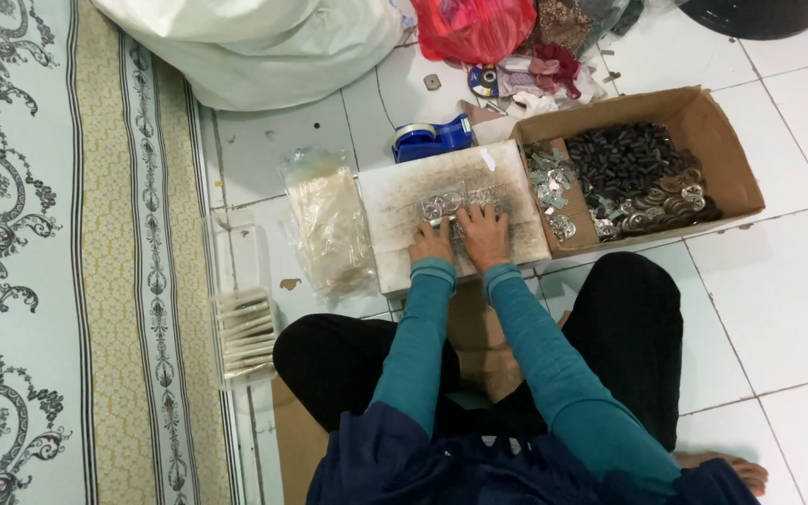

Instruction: Picking small ornate metal components from a box, arranging them on a board, and then placing them into a plastic bag.

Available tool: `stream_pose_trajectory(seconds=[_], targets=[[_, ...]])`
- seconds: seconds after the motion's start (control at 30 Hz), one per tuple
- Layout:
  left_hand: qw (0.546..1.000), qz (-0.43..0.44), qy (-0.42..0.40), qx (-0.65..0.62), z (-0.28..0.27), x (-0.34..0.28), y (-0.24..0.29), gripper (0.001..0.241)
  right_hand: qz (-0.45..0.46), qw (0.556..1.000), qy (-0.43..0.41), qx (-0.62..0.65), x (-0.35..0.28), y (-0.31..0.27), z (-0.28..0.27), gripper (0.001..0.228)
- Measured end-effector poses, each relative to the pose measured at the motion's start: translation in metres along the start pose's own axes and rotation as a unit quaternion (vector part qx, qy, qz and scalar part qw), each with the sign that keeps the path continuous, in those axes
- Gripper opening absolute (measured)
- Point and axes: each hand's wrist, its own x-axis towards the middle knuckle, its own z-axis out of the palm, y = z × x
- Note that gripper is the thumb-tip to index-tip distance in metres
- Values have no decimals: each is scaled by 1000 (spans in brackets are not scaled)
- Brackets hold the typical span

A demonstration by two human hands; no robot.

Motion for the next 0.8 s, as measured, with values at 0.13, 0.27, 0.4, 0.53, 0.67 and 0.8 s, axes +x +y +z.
stream_pose_trajectory(seconds=[0.13, 0.27, 0.4, 0.53, 0.67, 0.8], targets=[[1000, -1, 2, 2, 3, 0, 0, 60, 5, 1000, 5, 8, -4, -1, 4, 11], [1000, 11, -12, -20, -12, -4, -5, 62, -2, 1000, 16, 21, -4, -1, 3, 10], [998, 11, -56, -36, -19, -6, -10, 66, -13, 999, 4, 35, -12, 1, 14, 4], [997, 13, -69, -46, -17, -3, -13, 69, -15, 999, -4, 36, -4, 2, 0, 4], [997, 7, -54, -55, -6, -7, -14, 67, -22, 999, -6, 43, -5, 2, -1, 6], [998, 4, -43, -45, -11, -13, -19, 67, -37, 997, 7, 65, -3, 2, -2, 4]])
